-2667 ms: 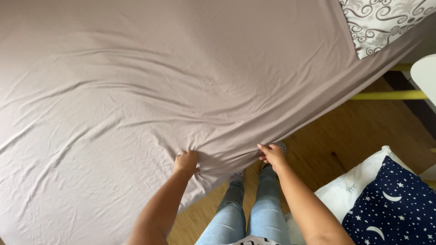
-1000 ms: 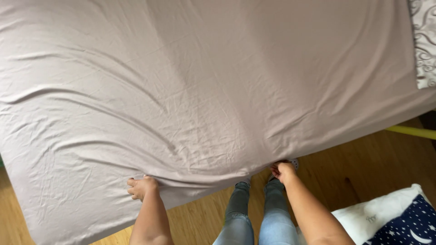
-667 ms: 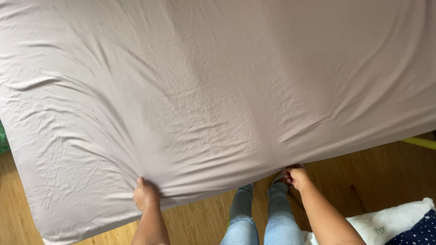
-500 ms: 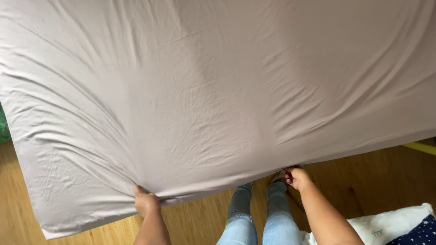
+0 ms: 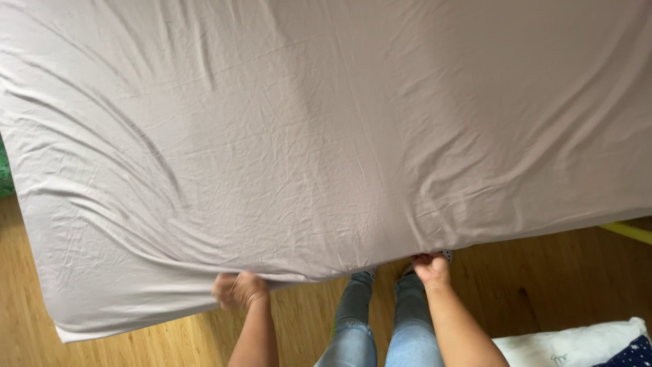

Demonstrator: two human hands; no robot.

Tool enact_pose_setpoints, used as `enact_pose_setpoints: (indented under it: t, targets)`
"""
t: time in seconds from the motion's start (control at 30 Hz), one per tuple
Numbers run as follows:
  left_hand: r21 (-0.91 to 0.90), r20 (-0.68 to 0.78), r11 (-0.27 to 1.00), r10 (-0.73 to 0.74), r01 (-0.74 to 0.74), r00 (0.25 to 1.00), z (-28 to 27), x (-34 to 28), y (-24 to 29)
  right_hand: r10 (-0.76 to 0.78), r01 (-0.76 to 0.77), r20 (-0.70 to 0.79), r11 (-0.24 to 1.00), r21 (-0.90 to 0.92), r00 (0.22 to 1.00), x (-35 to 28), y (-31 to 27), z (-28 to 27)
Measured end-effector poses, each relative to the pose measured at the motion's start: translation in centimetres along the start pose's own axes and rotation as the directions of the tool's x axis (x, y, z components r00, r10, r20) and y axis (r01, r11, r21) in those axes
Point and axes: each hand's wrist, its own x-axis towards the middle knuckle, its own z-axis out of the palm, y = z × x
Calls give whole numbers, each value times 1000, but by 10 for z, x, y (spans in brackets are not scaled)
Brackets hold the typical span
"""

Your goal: The person puts a patterned pillowcase onto a pillow by hand, smoothing the fabric and adjusting the corners. They then straighten the bed sheet and pick up a second pillow with a star pattern.

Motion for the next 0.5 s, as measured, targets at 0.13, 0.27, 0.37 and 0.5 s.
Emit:
enact_pose_setpoints:
  t: [0.13,0.27,0.37,0.5]
  targets:
    - [-40,-88,679,728,-733,679,5,-39,46,-115,97,106,982,163,988,-69,19,74]
    - [-353,26,263,962,-898,272,-46,-100,85,-133,118,131,986,120,982,-108,23,119]
    - [-639,288,292,949,-712,131,-50,-146,86,-102,97,49,991,98,994,-112,16,138]
    - [-699,550,442,835,-562,-27,-51,-195,68,-229,219,112,972,90,967,-96,13,135]
